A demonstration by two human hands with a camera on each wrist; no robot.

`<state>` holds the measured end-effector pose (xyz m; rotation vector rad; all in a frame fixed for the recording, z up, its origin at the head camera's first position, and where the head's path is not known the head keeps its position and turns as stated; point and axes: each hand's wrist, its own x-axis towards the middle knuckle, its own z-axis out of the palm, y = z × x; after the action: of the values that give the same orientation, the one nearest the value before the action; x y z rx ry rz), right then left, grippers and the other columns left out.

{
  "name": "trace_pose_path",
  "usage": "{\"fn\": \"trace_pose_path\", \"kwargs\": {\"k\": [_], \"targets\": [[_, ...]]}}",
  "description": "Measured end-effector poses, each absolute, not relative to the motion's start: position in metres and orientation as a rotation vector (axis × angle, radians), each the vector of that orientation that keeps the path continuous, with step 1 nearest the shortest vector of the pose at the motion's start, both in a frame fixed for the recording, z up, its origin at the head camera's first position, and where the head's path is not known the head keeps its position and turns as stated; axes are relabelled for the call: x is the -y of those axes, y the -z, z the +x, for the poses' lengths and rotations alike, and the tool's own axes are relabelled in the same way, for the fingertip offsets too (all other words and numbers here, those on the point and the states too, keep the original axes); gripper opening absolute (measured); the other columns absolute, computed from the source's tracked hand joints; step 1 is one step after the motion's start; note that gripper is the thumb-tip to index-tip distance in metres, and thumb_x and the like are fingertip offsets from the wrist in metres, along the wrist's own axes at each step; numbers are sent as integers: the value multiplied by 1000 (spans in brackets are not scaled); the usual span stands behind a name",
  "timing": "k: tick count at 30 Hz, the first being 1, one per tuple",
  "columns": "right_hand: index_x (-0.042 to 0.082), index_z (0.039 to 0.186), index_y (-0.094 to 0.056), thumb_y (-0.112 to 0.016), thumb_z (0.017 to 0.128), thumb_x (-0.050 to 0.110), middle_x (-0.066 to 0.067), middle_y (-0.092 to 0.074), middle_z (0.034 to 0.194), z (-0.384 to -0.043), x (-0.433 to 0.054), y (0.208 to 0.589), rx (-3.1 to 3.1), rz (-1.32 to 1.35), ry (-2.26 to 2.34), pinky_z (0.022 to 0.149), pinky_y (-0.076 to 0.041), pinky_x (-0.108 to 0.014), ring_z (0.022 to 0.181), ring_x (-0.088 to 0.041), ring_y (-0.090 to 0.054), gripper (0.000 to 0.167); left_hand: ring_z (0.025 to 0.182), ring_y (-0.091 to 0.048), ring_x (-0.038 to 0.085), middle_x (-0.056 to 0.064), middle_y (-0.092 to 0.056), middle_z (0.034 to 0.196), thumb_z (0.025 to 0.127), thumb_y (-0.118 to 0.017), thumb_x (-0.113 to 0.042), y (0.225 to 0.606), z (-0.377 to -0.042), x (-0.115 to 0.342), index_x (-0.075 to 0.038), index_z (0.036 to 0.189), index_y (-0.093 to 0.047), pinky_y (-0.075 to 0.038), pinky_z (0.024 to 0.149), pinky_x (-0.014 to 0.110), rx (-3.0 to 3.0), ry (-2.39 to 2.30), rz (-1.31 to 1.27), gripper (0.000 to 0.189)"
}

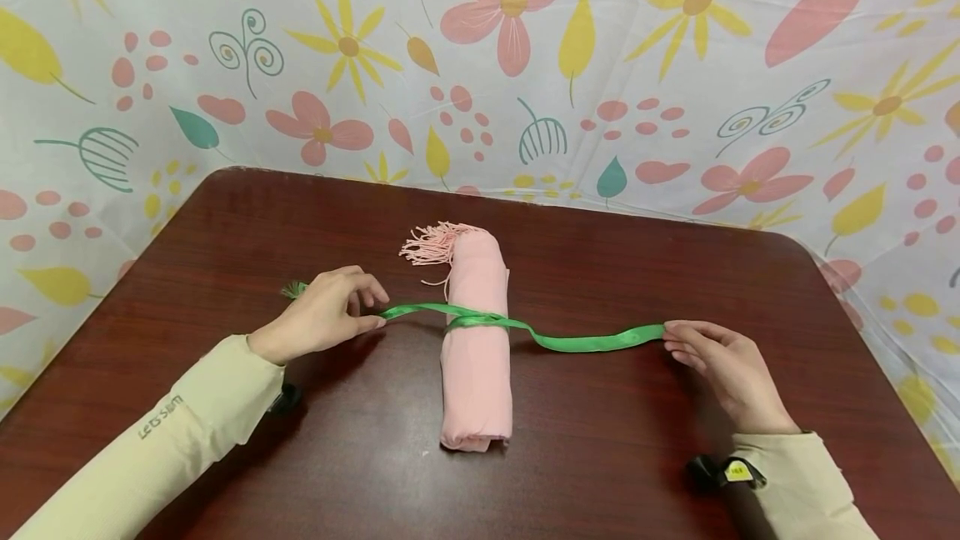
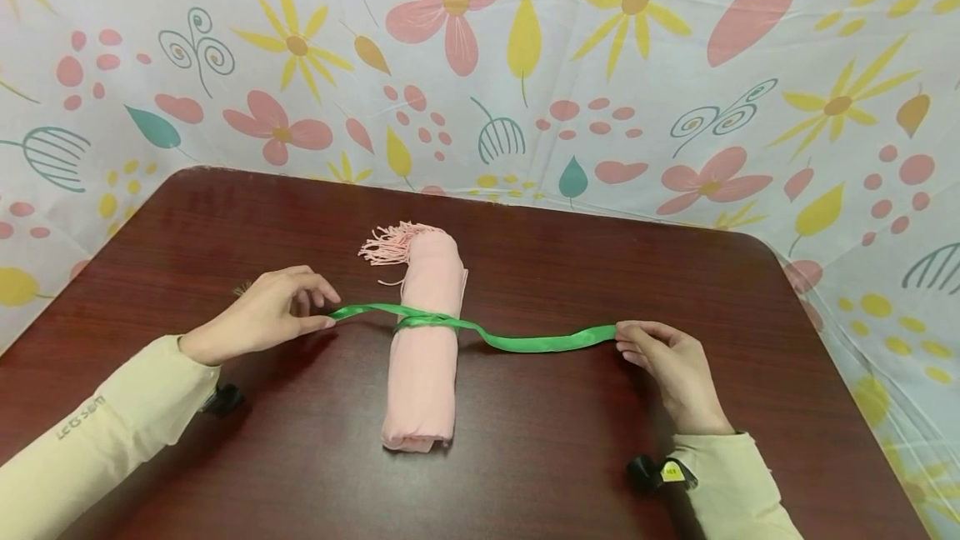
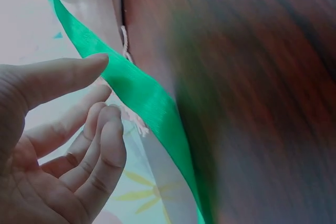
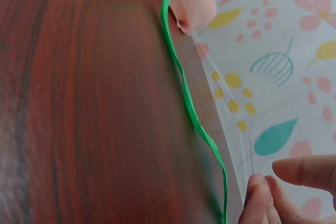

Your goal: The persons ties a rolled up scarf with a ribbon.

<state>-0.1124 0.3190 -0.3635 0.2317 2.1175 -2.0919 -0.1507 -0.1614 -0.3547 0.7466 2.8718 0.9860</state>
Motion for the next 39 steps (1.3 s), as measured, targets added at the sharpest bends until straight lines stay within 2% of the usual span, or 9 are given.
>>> {"fn": "trace_pose_path", "kwargs": {"k": [7,12,16,20,29,39], "targets": [[14,104,-70,-64,93,20,8,-71,93,-113,-304,361,-2230,215,1961,74,-54,-19,84,-6,-68,14,63,-51,8,-1,-57,75,82,-74,-9,350,-146,153,-4,98,-66,-44,61,24,-2813,-1055,738,18],[11,107,-68,-64,93,22,9,-71,92,-114,-291,359,-2296,209,1870,73,-54,-21,82,-7,-67,18,53,-53,7,0,-61,72,87,-68,-12,346,-142,148,-2,104,-65,-45,55,24,-2774,-1117,662,20],[2,116,-61,-62,94,24,9,-70,91,-114,-280,359,-2317,216,1795,73,-54,-22,81,-7,-66,31,47,-57,16,9,-64,72,89,-65,-12,345,-140,143,-1,110,-62,-50,47,28,-2672,-1237,536,23],[-8,123,-53,-61,95,24,7,-69,91,-113,-269,360,-2328,193,1740,73,-55,-24,80,-7,-66,43,50,-59,27,15,-64,73,91,-62,-11,345,-137,138,1,115,-59,-51,44,32,-2570,-1338,434,26],[-9,131,-45,-57,96,21,2,-70,91,-114,-248,360,-2275,140,1703,75,-54,-24,80,-11,-66,48,54,-56,18,16,-62,77,94,-58,-11,347,-136,132,4,125,-52,-52,48,33,-2252,-1557,278,35],[-8,133,-43,-57,96,21,-3,-67,91,-112,-234,362,-2210,99,1710,75,-55,-25,81,-13,-67,49,54,-57,19,19,-64,80,93,-57,-9,351,-135,125,3,130,-48,-51,48,32,-2208,-1581,270,40]]}}
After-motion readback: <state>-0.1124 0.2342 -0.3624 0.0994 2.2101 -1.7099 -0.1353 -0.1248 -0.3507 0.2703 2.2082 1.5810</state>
